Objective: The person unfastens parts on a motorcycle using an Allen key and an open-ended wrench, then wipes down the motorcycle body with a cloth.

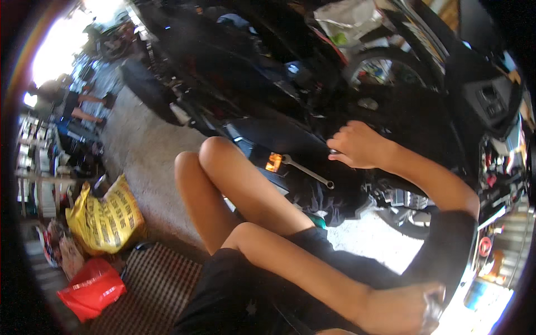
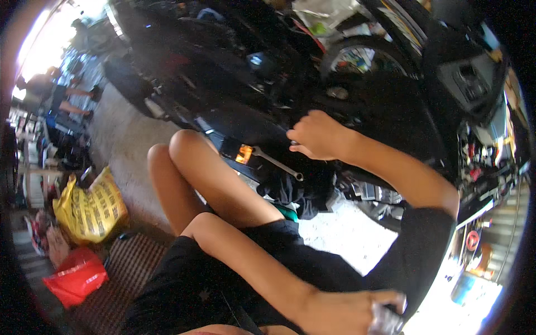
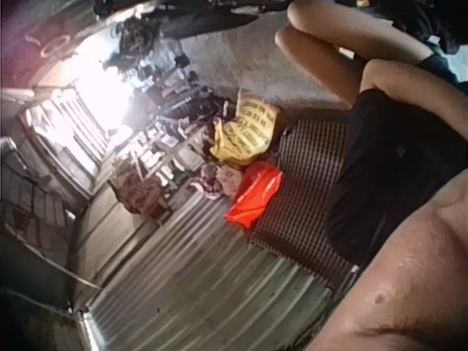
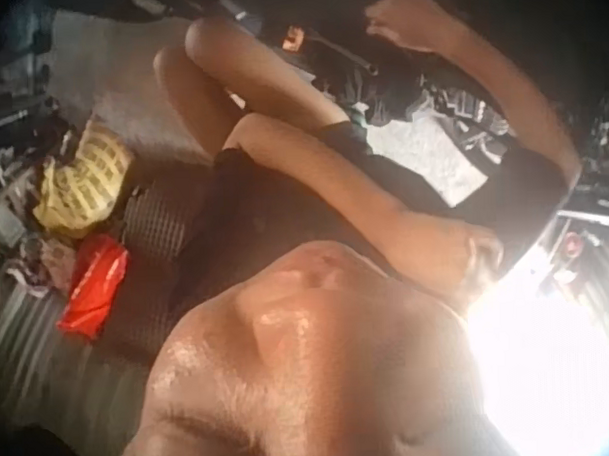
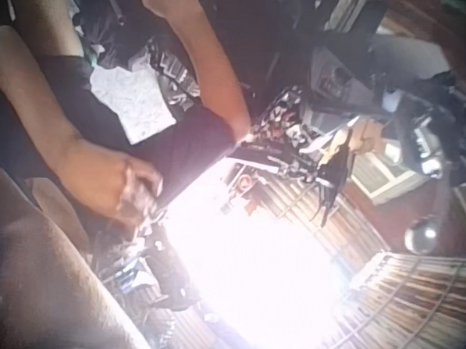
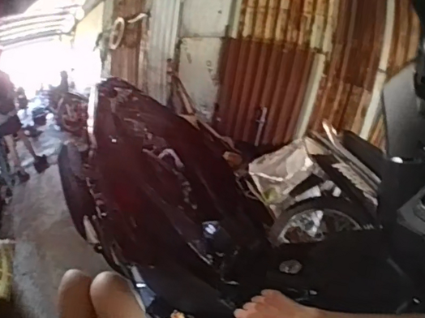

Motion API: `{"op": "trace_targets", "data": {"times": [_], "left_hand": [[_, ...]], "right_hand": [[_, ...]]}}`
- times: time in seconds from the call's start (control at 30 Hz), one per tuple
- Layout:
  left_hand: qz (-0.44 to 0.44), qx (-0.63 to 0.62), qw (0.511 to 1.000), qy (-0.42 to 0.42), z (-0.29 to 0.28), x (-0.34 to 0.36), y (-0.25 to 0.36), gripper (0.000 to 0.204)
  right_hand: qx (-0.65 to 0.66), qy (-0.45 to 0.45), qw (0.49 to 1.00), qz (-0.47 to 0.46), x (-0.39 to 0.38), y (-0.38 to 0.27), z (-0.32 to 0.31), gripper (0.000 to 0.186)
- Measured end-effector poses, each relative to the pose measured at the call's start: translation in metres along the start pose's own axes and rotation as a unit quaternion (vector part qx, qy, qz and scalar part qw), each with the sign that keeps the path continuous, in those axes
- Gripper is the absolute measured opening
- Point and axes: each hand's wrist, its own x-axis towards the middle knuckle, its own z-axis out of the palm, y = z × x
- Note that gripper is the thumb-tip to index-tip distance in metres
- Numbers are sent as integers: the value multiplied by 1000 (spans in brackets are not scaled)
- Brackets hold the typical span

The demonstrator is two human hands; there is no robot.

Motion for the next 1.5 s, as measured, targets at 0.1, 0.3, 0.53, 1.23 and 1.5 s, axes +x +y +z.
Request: {"op": "trace_targets", "data": {"times": [0.1,0.3,0.53,1.23,1.5], "left_hand": [[10,-79,993,-86,-17,-9,-4,24],[31,-301,914,-270,-60,-41,15,27],[-256,157,933,200,-156,-93,-56,15],[-237,227,941,81,-172,-74,-117,16],[-173,254,949,70,-190,-96,-65,9]], "right_hand": [[17,-3,1000,-7,3,4,-7,26],[-12,-4,1000,-2,5,-8,-14,31],[87,-23,995,40,-4,-26,-69,27],[416,253,859,-162,17,-203,-96,67],[693,142,536,-461,86,-334,-117,26]]}}
